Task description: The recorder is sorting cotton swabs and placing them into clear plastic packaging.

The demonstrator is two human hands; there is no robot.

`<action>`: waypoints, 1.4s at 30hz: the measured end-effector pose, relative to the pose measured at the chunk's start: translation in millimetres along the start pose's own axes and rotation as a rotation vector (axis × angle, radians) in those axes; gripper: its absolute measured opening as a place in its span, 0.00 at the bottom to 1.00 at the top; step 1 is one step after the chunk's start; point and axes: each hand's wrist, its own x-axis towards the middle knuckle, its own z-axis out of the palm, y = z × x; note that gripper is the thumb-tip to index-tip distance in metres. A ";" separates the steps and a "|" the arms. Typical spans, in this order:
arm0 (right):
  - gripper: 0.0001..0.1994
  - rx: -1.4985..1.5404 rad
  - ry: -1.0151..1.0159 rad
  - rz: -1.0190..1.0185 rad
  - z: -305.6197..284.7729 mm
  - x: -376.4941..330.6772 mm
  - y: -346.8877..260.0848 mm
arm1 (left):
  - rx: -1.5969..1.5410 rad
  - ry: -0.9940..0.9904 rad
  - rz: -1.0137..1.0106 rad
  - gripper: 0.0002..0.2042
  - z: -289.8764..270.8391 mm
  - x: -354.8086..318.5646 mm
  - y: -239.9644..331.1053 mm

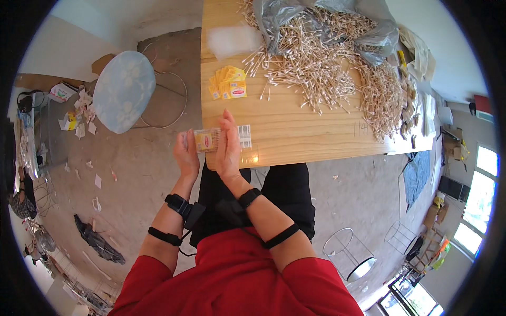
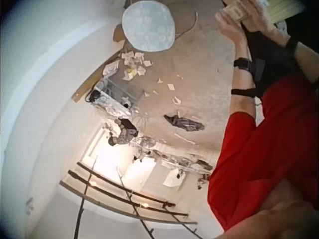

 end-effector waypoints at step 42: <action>0.05 -0.746 -0.236 -0.102 -190.8 64.2 -5.7 | 0.257 -0.589 0.614 0.11 23.9 -119.5 68.8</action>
